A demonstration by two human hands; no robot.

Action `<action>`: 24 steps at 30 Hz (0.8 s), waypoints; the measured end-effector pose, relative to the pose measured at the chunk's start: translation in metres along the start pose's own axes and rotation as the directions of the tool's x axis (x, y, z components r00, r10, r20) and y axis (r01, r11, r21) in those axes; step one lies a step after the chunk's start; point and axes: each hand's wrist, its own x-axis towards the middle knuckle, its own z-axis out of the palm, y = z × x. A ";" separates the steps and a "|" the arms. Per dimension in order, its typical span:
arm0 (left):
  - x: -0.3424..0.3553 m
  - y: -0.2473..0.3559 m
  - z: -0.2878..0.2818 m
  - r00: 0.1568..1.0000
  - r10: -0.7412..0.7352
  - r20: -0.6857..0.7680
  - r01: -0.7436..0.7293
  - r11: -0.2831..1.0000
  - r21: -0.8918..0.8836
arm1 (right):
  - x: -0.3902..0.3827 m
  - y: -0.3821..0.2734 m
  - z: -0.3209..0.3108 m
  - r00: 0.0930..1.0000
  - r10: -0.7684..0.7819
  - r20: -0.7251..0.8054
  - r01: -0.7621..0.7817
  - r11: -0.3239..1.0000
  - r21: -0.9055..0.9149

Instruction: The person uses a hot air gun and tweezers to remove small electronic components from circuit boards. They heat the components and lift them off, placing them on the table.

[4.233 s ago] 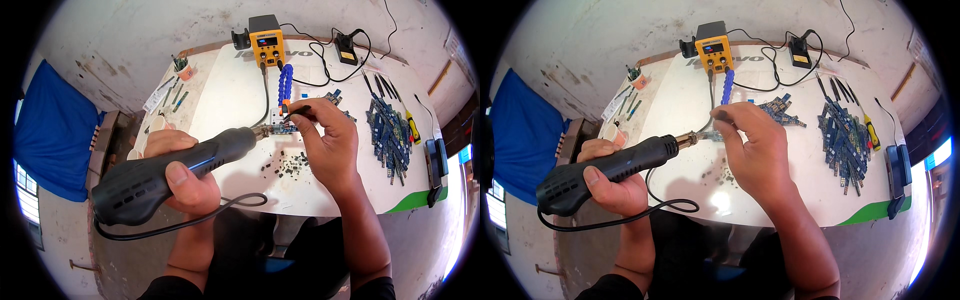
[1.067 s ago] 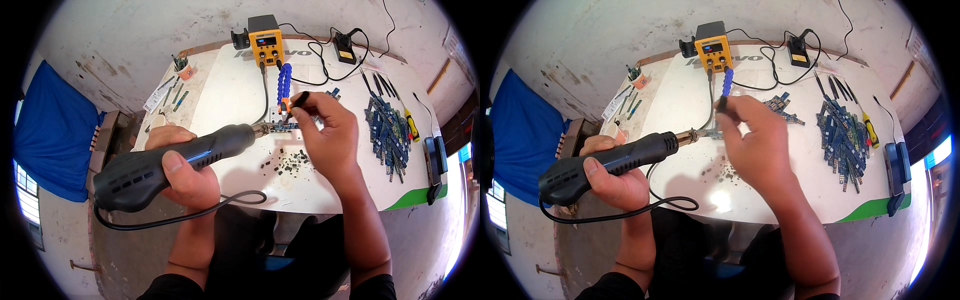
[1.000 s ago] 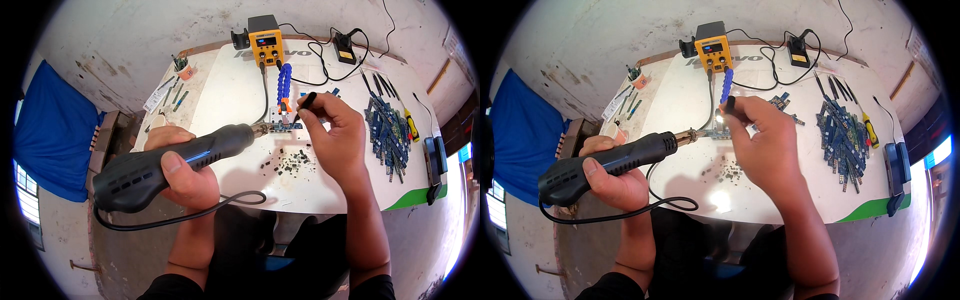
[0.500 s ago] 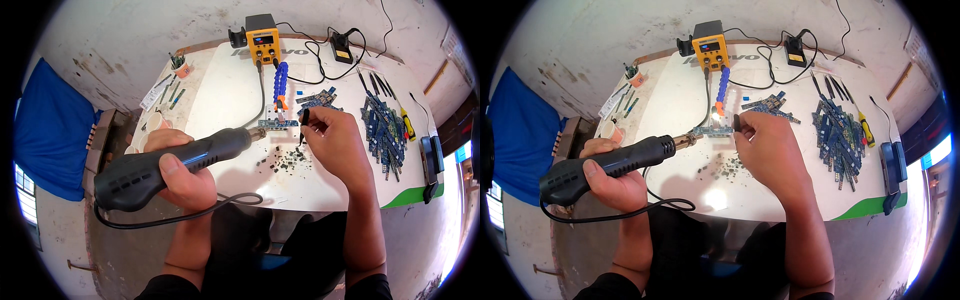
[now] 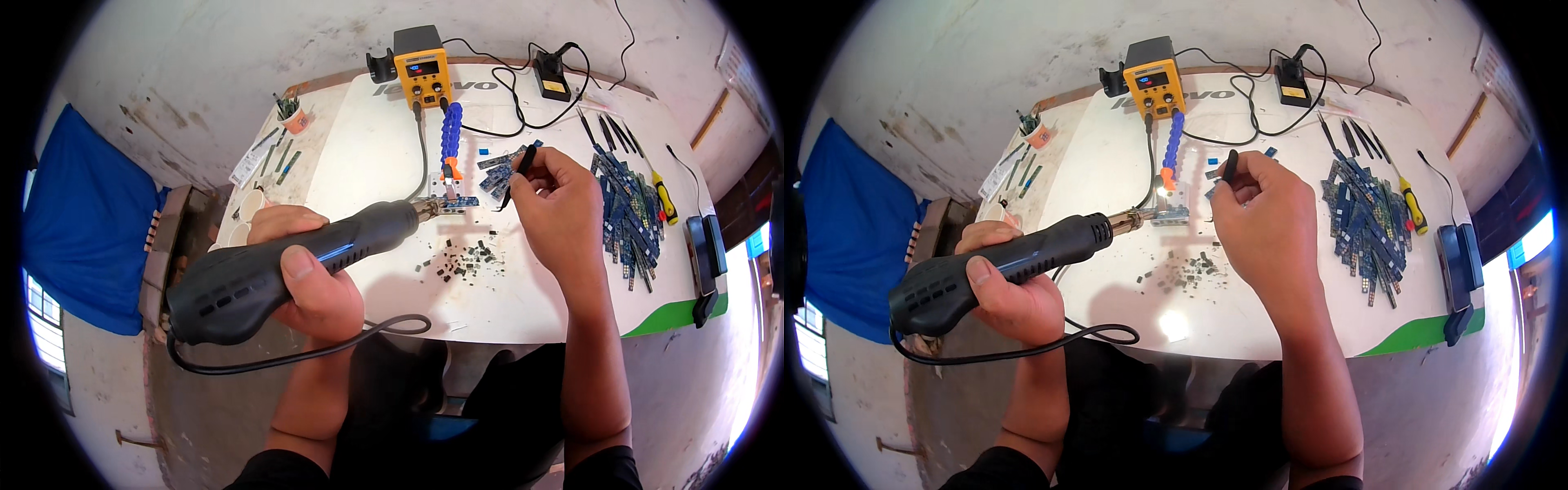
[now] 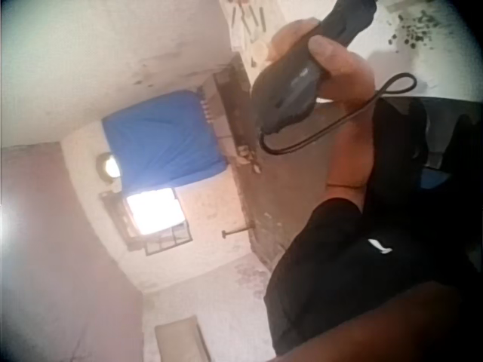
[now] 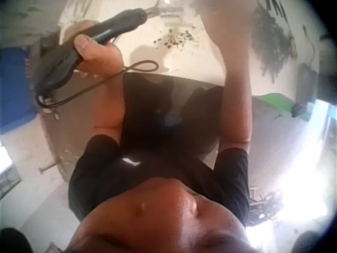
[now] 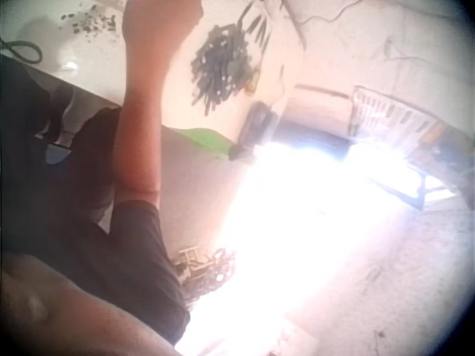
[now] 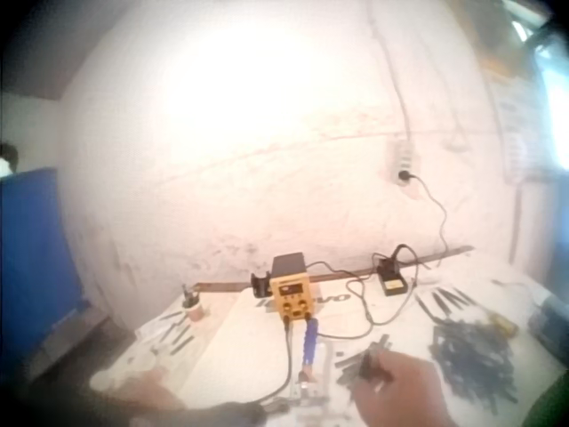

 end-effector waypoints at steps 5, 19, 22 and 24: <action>-0.001 0.001 0.002 1.000 0.003 0.005 -0.003 1.000 -0.021 | 0.000 0.004 0.002 0.999 -0.016 -0.043 0.021 0.994 0.107; 0.000 0.002 0.008 1.000 -0.002 -0.025 0.001 0.999 -0.045 | -0.002 0.003 0.006 0.989 -0.100 -0.108 0.116 0.982 0.152; 0.002 0.002 0.010 1.000 0.008 -0.025 -0.009 0.999 -0.033 | -0.001 0.002 0.006 0.989 -0.097 -0.107 0.113 0.982 0.150; 0.002 0.003 0.012 1.000 0.012 -0.027 -0.012 1.000 -0.025 | -0.001 0.003 0.006 0.989 -0.096 -0.109 0.113 0.981 0.157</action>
